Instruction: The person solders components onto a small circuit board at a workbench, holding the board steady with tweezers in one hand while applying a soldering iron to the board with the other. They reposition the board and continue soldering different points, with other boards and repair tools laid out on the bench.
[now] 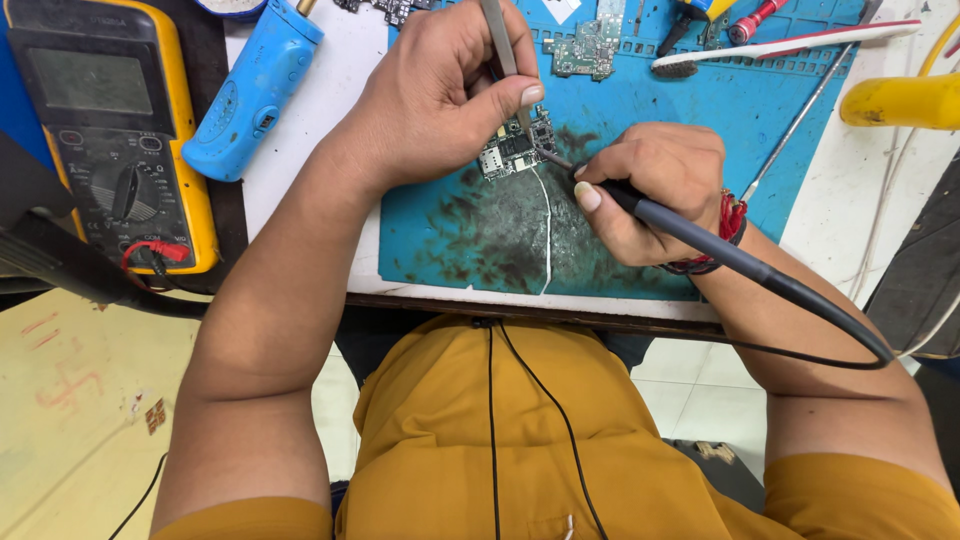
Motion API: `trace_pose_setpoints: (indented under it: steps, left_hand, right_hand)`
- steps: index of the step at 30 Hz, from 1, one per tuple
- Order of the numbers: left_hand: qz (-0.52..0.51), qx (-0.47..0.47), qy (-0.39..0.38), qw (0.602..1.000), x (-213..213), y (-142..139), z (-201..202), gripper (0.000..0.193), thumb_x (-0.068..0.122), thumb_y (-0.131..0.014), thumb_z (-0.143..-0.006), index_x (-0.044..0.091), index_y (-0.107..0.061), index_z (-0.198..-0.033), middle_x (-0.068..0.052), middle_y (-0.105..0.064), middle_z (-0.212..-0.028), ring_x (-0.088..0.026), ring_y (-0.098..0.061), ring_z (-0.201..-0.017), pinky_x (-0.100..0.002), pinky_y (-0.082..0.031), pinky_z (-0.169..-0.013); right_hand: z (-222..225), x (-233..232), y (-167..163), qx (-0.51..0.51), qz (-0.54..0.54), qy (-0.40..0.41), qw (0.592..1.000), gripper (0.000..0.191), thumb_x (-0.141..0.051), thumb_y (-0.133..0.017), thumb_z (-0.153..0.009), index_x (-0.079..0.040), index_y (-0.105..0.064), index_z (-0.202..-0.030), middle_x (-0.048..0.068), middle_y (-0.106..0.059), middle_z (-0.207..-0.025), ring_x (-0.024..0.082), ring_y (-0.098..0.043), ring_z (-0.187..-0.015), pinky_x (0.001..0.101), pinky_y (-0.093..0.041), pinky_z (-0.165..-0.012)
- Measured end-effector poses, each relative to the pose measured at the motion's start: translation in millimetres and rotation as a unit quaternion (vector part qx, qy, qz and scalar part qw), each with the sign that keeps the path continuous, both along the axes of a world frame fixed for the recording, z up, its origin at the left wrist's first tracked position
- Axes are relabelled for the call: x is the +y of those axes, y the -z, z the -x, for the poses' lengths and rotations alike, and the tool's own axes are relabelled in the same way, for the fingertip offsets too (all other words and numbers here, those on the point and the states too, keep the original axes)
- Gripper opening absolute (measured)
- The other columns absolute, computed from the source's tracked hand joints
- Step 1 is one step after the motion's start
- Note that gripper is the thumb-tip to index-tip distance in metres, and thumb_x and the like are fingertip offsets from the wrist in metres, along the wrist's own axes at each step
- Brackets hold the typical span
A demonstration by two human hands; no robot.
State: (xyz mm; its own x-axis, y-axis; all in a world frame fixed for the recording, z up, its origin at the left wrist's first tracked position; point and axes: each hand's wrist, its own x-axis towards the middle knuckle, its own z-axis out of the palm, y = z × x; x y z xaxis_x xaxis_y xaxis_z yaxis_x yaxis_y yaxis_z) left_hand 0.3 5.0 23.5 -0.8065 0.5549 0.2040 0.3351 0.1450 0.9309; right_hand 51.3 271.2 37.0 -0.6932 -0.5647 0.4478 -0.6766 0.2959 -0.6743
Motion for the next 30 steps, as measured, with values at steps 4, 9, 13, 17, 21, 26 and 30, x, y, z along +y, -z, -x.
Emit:
trace_pose_setpoints:
  steps: [4,9,13,17,21,26,30]
  left_hand:
    - [0.007,0.013,0.0,1.0,0.8,0.1,1.4,0.011,0.008,-0.074,-0.111,0.006,-0.063,-0.109,0.001,-0.062,-0.081,-0.005,-0.056,-0.069,-0.023,-0.043,-0.061]
    - [0.007,0.013,-0.001,1.0,2.1,-0.1,2.1,0.012,0.008,-0.074,-0.11,0.006,-0.063,-0.107,0.001,-0.063,-0.082,-0.005,-0.056,-0.07,-0.023,-0.043,-0.061]
    - [0.014,0.018,-0.001,1.0,2.2,-0.9,3.0,0.011,0.008,-0.074,-0.11,0.007,-0.064,-0.11,0.001,-0.063,-0.08,-0.005,-0.056,-0.068,-0.023,-0.042,-0.06]
    - [0.019,0.017,-0.008,1.0,2.6,-1.0,3.2,0.011,0.008,-0.075,-0.109,0.007,-0.064,-0.109,0.0,-0.061,-0.079,-0.005,-0.055,-0.068,-0.024,-0.042,-0.06]
    - [0.01,0.014,-0.001,1.0,2.6,0.0,3.7,0.011,0.008,-0.074,-0.11,0.007,-0.063,-0.11,0.001,-0.062,-0.081,-0.005,-0.056,-0.069,-0.023,-0.043,-0.06]
    - [0.013,0.008,0.0,1.0,1.7,0.9,2.8,0.011,0.008,-0.074,-0.11,0.007,-0.063,-0.11,0.001,-0.062,-0.081,-0.005,-0.055,-0.069,-0.023,-0.043,-0.06]
    - [0.018,0.013,-0.002,1.0,2.3,1.7,3.2,0.011,0.008,-0.074,-0.11,0.007,-0.063,-0.11,0.001,-0.062,-0.08,-0.005,-0.056,-0.068,-0.023,-0.044,-0.06]
  right_hand:
    - [1.6,1.3,-0.4,0.005,0.0,-0.002,1.0,0.009,-0.003,-0.071,-0.092,-0.005,-0.063,-0.096,0.006,-0.068,-0.079,0.022,-0.062,-0.063,0.0314,-0.046,-0.055]
    - [2.3,1.7,-0.5,0.01,-0.002,-0.003,1.0,0.008,-0.003,-0.071,-0.091,-0.004,-0.063,-0.094,0.006,-0.068,-0.078,0.022,-0.061,-0.062,0.0316,-0.045,-0.053]
    - [2.9,2.6,-0.6,0.011,-0.003,-0.004,1.0,0.008,-0.003,-0.071,-0.091,-0.004,-0.063,-0.094,0.006,-0.068,-0.078,0.022,-0.061,-0.062,0.0318,-0.046,-0.054]
    - [3.5,2.2,0.3,0.01,-0.001,-0.004,1.0,0.009,-0.003,-0.071,-0.092,-0.004,-0.063,-0.094,0.006,-0.068,-0.079,0.022,-0.062,-0.063,0.0314,-0.046,-0.054]
    - [3.6,2.7,0.3,0.007,-0.005,-0.002,1.0,0.008,-0.003,-0.071,-0.091,-0.005,-0.064,-0.094,0.006,-0.067,-0.078,0.022,-0.061,-0.062,0.0319,-0.046,-0.054]
    - [2.7,2.2,0.3,0.005,-0.005,-0.003,1.0,0.008,-0.003,-0.071,-0.092,-0.005,-0.064,-0.095,0.006,-0.068,-0.078,0.022,-0.061,-0.062,0.0317,-0.046,-0.054]
    - [3.3,1.9,1.2,0.009,0.0,-0.003,1.0,0.008,-0.003,-0.071,-0.091,-0.005,-0.063,-0.094,0.006,-0.067,-0.077,0.022,-0.061,-0.062,0.0318,-0.045,-0.053]
